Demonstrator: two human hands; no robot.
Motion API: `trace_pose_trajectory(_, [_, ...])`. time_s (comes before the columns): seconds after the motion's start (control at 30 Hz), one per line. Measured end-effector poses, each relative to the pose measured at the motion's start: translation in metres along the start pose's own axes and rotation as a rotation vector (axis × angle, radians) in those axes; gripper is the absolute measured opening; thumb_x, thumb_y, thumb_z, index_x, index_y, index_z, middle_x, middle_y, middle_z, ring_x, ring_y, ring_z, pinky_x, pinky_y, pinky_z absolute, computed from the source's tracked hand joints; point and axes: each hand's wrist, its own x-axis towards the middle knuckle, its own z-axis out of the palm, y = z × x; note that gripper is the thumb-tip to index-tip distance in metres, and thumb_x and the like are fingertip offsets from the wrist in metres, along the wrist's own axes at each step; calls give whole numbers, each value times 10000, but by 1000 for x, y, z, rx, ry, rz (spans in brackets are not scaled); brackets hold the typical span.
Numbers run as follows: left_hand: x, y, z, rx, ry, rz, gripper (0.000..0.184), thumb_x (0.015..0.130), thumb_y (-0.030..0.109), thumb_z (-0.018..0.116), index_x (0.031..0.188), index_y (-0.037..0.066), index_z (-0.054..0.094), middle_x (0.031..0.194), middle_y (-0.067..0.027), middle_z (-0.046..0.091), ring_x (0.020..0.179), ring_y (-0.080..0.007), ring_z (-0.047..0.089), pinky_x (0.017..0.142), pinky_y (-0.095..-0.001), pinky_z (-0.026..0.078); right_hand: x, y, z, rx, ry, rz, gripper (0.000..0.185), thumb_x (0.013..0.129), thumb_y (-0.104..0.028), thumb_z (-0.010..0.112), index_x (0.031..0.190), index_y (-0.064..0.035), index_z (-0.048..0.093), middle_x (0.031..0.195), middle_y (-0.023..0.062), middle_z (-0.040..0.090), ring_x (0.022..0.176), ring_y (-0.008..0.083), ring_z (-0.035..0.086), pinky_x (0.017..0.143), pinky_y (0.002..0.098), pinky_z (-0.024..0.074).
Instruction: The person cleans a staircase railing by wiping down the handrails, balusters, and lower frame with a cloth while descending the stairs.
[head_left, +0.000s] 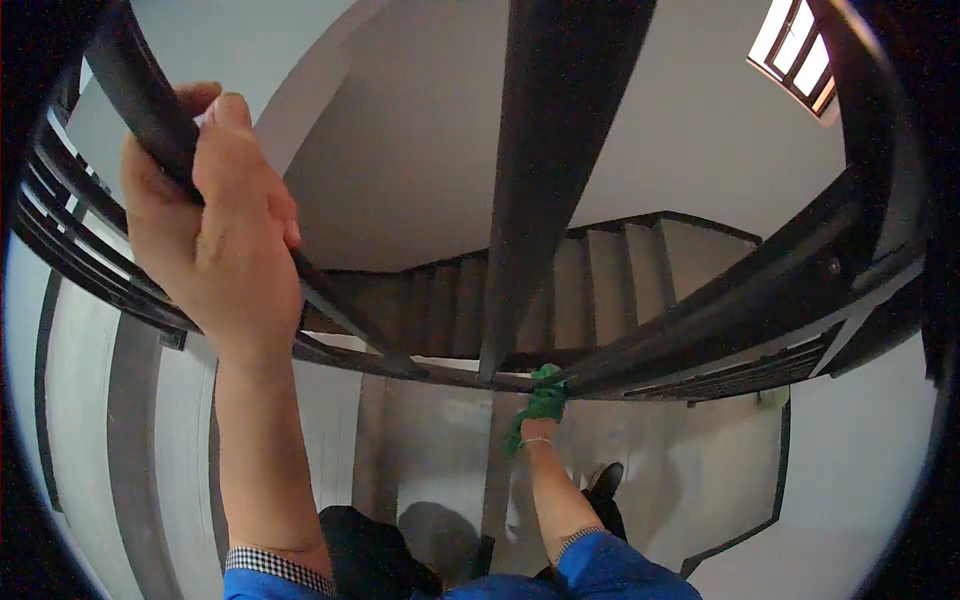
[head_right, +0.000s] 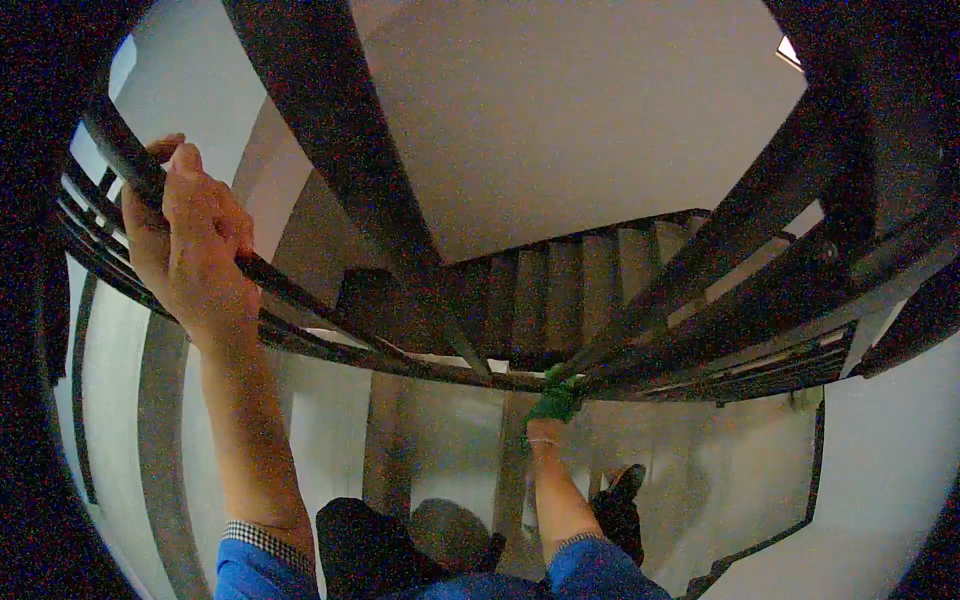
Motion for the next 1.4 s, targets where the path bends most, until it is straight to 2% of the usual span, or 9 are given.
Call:
trace_pose_trajectory(0.2, [-6,9,4,-6,-16,54,190,869,155,538,983,10,492,489,38,375,367,-34,314,335,-191,233,-52,53,34,-189,-353,143,356,835,-163,468,1175,-58,485,1120,126,534,1063,294,476,911,397,377])
trace_pose_trajectory(0.27, [-5,9,3,-31,-6,56,188,870,156,537,984,12,493,488,37,375,367,-34,315,336,-191,232,-95,35,27,-203,25,-455,328,804,-200,518,1093,-47,537,1047,117,584,940,270,566,839,361,451])
trace_pose_trajectory(0.37, [-1,6,-5,18,36,-18,189,870,155,537,985,11,493,485,36,376,366,-35,315,338,-191,232,-116,10,-12,250,-409,28,395,869,-223,403,1217,-54,485,1256,129,476,1159,281,438,985,390,345])
trace_pose_trajectory(0.5, [2,0,-9,20,30,-15,196,864,169,545,973,15,492,487,39,371,367,-36,315,338,-190,234,-104,10,-22,1823,54,1257,357,862,-289,429,1119,-68,545,1097,77,573,1022,267,520,881,423,424])
trace_pose_trajectory(0.57, [3,-3,-10,28,30,-5,195,860,170,547,966,16,492,487,44,361,368,-35,313,338,-189,235,-89,80,54,2393,-293,546,301,872,-291,416,1032,-85,567,1002,65,595,897,263,556,792,428,460])
trace_pose_trajectory(0.77, [5,-9,-19,5,-32,43,184,845,151,551,956,14,500,500,49,336,366,-32,299,333,-186,235,14,-30,28,1961,454,1247,272,895,-272,428,1061,-79,523,1003,63,556,942,239,516,861,406,419])
trace_pose_trajectory(0.93, [3,-12,-21,-25,-31,64,177,852,157,550,946,14,504,503,47,337,369,-32,293,333,-187,227,-53,-22,37,1912,211,980,323,857,-184,521,1169,-107,484,1138,39,537,1045,203,497,926,363,383])
trace_pose_trajectory(1.17, [2,-8,-19,-22,-28,49,186,856,175,546,933,11,506,498,48,336,373,-28,292,342,-180,217,8,39,29,-308,-806,112,254,820,-155,434,868,-60,664,963,137,640,902,275,616,746,383,482])
trace_pose_trajectory(1.4, [7,-9,-23,22,21,6,174,861,179,537,939,29,497,478,51,332,370,-26,299,341,-189,232,-16,14,9,-22,-644,396,256,782,-203,444,820,-65,656,927,162,634,888,339,580,822,428,428])
